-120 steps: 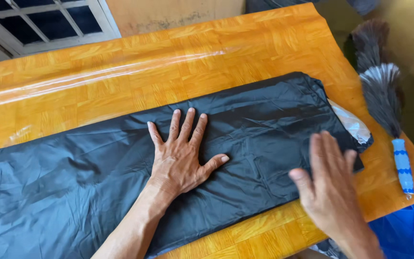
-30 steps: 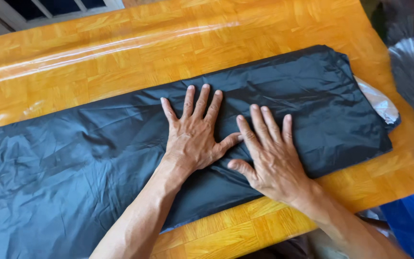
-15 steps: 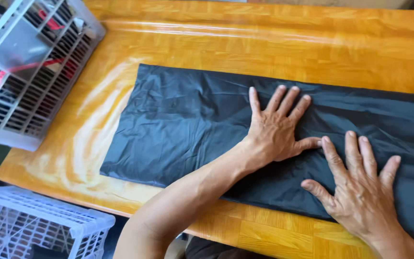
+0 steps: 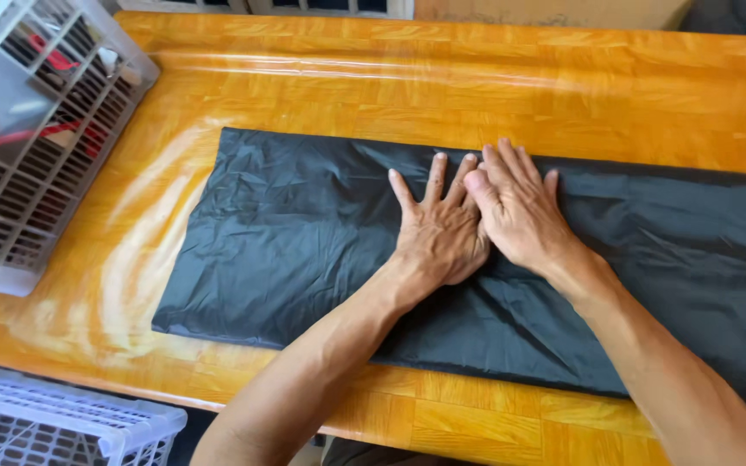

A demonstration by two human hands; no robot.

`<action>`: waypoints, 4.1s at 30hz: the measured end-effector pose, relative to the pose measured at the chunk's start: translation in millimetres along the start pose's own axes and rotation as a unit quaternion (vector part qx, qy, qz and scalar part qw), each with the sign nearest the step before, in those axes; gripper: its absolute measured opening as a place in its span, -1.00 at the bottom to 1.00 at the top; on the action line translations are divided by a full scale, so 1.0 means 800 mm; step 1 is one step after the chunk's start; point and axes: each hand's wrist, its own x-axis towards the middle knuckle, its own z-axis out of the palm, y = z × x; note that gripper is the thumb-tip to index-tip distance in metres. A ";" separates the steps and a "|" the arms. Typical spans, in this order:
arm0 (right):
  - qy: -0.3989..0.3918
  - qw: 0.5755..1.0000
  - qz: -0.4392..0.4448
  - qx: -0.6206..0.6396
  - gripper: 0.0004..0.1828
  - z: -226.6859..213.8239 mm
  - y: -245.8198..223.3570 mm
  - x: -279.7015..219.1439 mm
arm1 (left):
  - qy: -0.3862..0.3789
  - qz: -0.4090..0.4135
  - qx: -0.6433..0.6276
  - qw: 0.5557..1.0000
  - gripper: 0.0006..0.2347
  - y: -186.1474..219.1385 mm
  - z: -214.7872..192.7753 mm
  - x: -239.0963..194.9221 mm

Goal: The person folds a large piece of black fabric on a wooden table. They repeatedly fold the fabric in half lengthwise, pressing down to flatten the creases, until it forms a compact, narrow bundle.

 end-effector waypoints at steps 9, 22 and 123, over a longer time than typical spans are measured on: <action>-0.020 0.992 -0.019 -0.119 -0.21 0.027 -0.002 0.002 | -0.104 -0.008 -0.061 0.993 -0.38 -0.062 -0.008 0.019; 0.039 0.980 -0.057 -0.188 0.00 0.021 -0.015 -0.003 | -0.106 -0.093 -0.056 0.988 -0.15 -0.174 -0.054 0.003; 0.150 0.960 -0.214 -0.104 -0.65 -0.016 -0.025 -0.245 | 0.281 0.256 0.012 0.925 -0.79 -0.058 -0.012 -0.197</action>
